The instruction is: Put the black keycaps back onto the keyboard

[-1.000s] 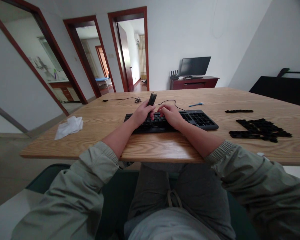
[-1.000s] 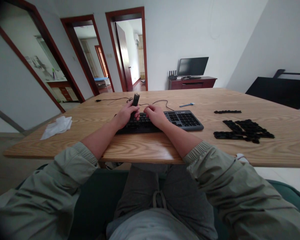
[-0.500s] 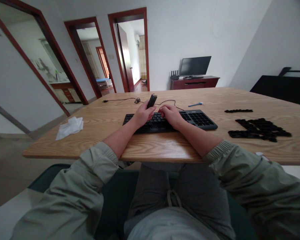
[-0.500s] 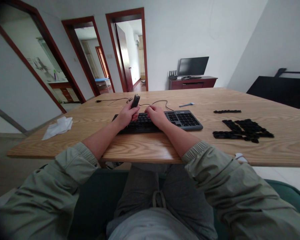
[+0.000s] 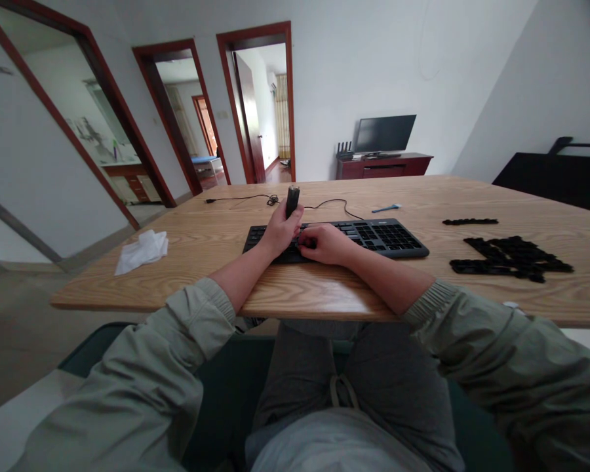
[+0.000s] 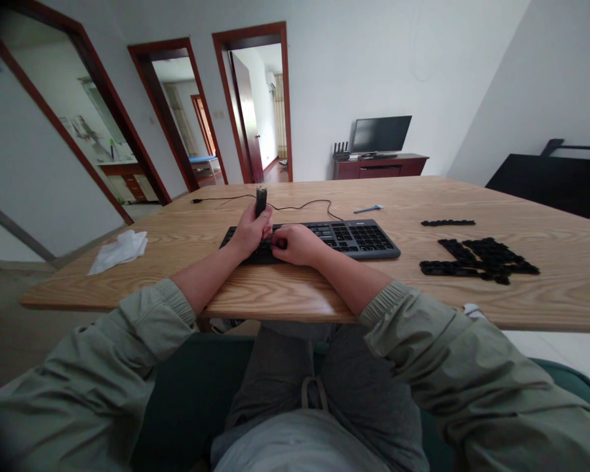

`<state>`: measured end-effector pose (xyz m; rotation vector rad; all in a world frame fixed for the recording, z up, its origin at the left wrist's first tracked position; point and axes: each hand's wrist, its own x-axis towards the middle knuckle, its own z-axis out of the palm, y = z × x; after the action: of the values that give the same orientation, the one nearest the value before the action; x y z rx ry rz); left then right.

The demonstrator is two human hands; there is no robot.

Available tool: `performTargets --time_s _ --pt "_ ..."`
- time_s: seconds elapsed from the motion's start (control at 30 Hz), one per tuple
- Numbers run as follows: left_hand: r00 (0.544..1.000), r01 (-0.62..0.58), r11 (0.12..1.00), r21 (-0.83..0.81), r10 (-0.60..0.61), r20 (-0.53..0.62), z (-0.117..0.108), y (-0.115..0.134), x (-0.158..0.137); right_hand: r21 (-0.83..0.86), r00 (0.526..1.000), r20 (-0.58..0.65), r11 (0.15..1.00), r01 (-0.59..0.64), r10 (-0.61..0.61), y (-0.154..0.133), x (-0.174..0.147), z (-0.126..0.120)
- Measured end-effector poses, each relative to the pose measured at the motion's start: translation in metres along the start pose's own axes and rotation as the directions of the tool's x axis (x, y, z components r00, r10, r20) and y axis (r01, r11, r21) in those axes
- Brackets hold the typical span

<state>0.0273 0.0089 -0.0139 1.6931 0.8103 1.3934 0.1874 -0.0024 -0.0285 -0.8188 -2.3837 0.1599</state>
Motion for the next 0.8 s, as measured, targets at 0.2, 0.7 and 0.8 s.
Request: performTargets --time_s 0.2,0.7,0.8 --pt "1.0 -0.002 0.999 -0.041 0.003 0.004 0.0017 -0.001 0.0002 0.034 0.996 0.037 0.996 0.079 -0.08 0.0055 0.0015 0.0022" --pt "0.998 -0.067 0.993 -0.093 0.067 -0.002 0.0037 0.0013 -0.0023 0.038 0.996 0.052 0.997 0.074 -0.076 0.007 0.0049 0.0046" --pt "0.997 -0.074 0.993 -0.092 0.074 -0.002 0.0038 0.0008 -0.0022 0.056 0.996 0.049 0.995 0.078 -0.081 0.0078 0.0058 0.005"
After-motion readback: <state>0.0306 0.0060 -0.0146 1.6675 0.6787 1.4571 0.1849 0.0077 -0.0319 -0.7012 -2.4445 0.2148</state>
